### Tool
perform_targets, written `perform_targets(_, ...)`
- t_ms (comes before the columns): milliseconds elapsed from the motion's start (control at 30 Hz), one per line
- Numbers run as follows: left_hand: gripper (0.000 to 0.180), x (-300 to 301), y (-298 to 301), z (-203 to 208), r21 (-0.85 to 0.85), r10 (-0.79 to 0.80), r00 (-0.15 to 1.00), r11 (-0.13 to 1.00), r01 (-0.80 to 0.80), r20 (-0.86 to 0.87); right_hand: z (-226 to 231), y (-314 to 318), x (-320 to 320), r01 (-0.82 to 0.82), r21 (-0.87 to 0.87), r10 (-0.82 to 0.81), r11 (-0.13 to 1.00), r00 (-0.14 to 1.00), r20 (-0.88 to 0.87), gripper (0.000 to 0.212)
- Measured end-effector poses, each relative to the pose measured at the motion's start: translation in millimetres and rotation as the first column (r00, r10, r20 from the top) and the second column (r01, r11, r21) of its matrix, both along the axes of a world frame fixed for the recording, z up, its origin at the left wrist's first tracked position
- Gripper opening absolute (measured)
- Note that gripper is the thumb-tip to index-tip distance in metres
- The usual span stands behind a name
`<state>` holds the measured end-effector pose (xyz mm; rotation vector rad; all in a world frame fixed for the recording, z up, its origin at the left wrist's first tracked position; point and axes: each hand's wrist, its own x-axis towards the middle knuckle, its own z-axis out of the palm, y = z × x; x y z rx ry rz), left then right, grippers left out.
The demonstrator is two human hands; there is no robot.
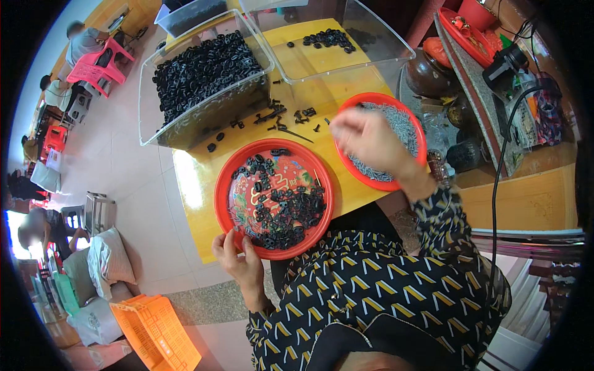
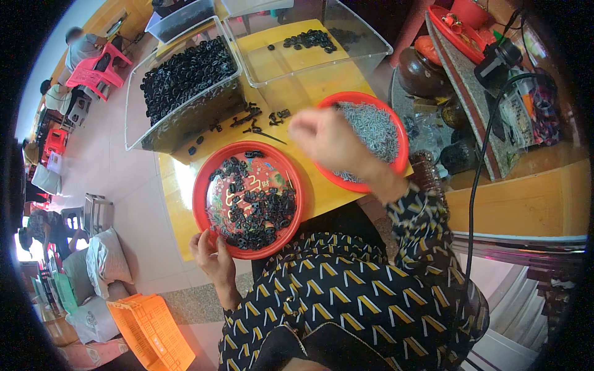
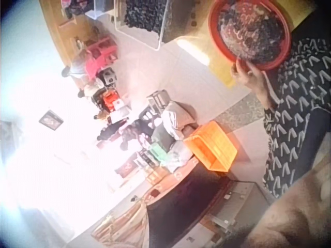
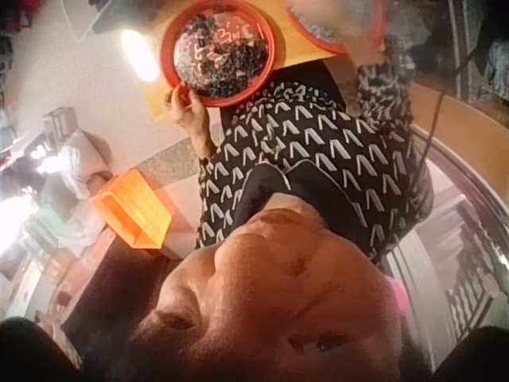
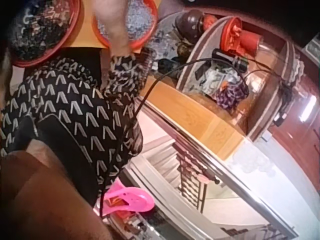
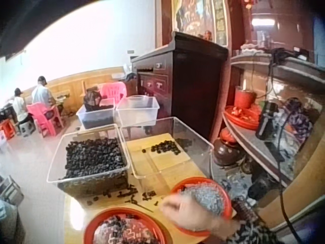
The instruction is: The person assembles plastic fasteners by inserting small screws into clips by hand, then places components into a clear tray.
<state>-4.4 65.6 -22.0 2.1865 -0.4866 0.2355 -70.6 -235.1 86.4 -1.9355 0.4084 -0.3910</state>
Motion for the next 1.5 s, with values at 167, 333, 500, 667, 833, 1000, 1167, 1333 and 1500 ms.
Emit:
perform_targets(167,0.029,14,-7,-2,-0.013,-0.029,0.999,0.999,0.029,0.046,-37,48,-19,-0.111,-0.264,0.121,0.958,0.992,0.023,0.011)
perform_targets(333,0.025,20,-7,-6,-0.071,-0.032,0.999,0.997,0.033,0.007,-52,57,-16,-0.205,-0.494,0.218,0.845,0.975,-0.031,0.012)
perform_targets(500,0.025,31,-13,-4,-0.064,-0.058,0.997,0.996,0.06,0.045,-48,46,-6,-0.178,-0.616,0.21,0.768,0.978,-0.021,0.015)
perform_targets(667,0.024,29,-15,1,-0.095,-0.068,0.998,0.993,0.069,0.016,-48,50,-5,-0.229,-0.619,0.22,0.751,0.971,-0.092,0.015)
perform_targets(833,0.019,27,-14,0,-0.172,0.031,0.987,0.983,-0.059,-0.16,-17,30,-13,-0.342,-0.544,0.386,0.766,0.922,-0.036,0.017)
perform_targets(1000,0.022,27,-1,-18,-0.221,0.149,0.988,0.963,-0.155,-0.04,35,-54,18,-0.269,-0.711,0.351,0.65,0.936,-0.033,0.013)
perform_targets(1167,0.022,30,-13,-20,-0.255,0.142,0.989,0.955,-0.15,-0.051,40,-181,96,-0.21,-0.868,-0.026,0.449,0.969,-0.248,0.015)
perform_targets(1333,0.018,30,-6,-23,-0.228,0.213,0.976,0.949,-0.216,-0.037,-1,-208,167,-0.473,-0.737,-0.155,0.483,0.782,-0.603,0.022)
perform_targets(1500,0.016,29,-6,-29,-0.319,0.218,0.971,0.917,-0.239,-0.1,-27,-226,203,-0.619,-0.687,-0.102,0.381,0.71,-0.697,0.031)
